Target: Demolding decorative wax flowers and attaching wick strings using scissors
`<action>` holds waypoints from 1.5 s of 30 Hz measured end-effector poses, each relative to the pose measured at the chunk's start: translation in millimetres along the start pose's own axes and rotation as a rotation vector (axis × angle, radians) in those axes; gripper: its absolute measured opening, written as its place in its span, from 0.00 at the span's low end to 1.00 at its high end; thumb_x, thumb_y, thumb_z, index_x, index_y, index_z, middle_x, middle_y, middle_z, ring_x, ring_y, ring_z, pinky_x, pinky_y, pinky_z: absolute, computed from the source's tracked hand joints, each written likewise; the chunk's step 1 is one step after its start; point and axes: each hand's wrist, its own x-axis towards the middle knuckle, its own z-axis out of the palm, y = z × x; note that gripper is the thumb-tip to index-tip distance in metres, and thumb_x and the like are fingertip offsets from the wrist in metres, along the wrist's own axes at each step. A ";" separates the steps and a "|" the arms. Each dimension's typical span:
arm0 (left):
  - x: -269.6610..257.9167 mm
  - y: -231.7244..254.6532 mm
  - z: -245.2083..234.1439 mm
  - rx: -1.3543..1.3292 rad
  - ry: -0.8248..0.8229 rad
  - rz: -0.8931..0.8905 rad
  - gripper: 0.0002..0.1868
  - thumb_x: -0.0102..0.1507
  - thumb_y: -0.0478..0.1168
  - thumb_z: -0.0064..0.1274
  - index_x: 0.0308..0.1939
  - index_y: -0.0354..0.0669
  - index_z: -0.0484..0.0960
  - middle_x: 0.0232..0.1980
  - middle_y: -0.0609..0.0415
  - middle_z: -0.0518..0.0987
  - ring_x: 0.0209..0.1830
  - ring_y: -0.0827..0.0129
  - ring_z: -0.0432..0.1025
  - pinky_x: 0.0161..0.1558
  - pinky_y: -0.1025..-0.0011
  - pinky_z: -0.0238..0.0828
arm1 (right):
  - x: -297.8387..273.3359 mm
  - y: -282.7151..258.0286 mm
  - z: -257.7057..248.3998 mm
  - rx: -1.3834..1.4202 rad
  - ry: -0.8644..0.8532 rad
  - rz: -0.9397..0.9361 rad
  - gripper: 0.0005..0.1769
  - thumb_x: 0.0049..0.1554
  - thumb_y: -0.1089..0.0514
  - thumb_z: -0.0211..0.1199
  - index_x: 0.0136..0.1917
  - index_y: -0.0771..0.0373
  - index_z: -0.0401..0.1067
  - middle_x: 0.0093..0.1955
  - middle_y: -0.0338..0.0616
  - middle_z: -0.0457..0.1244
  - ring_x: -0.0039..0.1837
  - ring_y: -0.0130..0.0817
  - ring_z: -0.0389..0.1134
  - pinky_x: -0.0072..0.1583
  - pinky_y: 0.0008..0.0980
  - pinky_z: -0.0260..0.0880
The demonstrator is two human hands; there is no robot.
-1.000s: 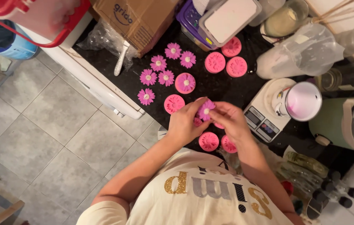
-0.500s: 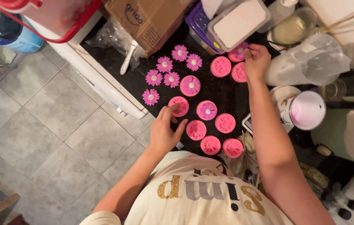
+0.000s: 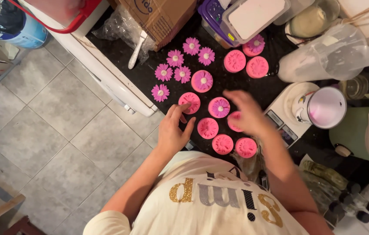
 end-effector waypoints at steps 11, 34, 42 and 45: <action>-5.0 1.0 2.9 -0.056 -0.006 0.069 0.20 0.60 0.38 0.62 0.56 0.44 0.80 0.42 0.55 0.77 0.30 0.65 0.78 0.28 0.66 0.74 | 7.7 -7.4 33.4 -0.189 0.072 -0.031 0.53 0.40 0.59 0.77 0.77 0.58 0.62 0.65 0.47 0.62 0.67 0.50 0.63 0.66 0.43 0.66; 0.7 -5.3 5.7 -0.030 -0.007 0.063 0.19 0.60 0.37 0.61 0.55 0.44 0.80 0.40 0.54 0.75 0.29 0.63 0.78 0.30 0.64 0.74 | 73.1 -22.4 51.3 -0.179 0.357 -0.005 0.47 0.42 0.59 0.82 0.72 0.62 0.66 0.70 0.51 0.57 0.73 0.53 0.57 0.71 0.48 0.61; 1.1 -0.3 -0.6 -0.039 -0.017 0.053 0.19 0.60 0.37 0.61 0.55 0.43 0.79 0.40 0.52 0.75 0.29 0.60 0.78 0.31 0.61 0.73 | 110.1 -19.4 56.2 -0.272 0.112 -0.046 0.52 0.40 0.60 0.78 0.75 0.58 0.60 0.63 0.48 0.56 0.65 0.51 0.61 0.65 0.43 0.68; 2.3 -0.8 -2.9 -0.037 -0.007 0.050 0.19 0.61 0.37 0.60 0.56 0.43 0.79 0.41 0.53 0.75 0.29 0.61 0.78 0.31 0.61 0.73 | 103.1 -20.3 46.0 -0.291 0.172 -0.049 0.53 0.37 0.59 0.78 0.74 0.59 0.61 0.62 0.51 0.58 0.64 0.53 0.61 0.65 0.46 0.65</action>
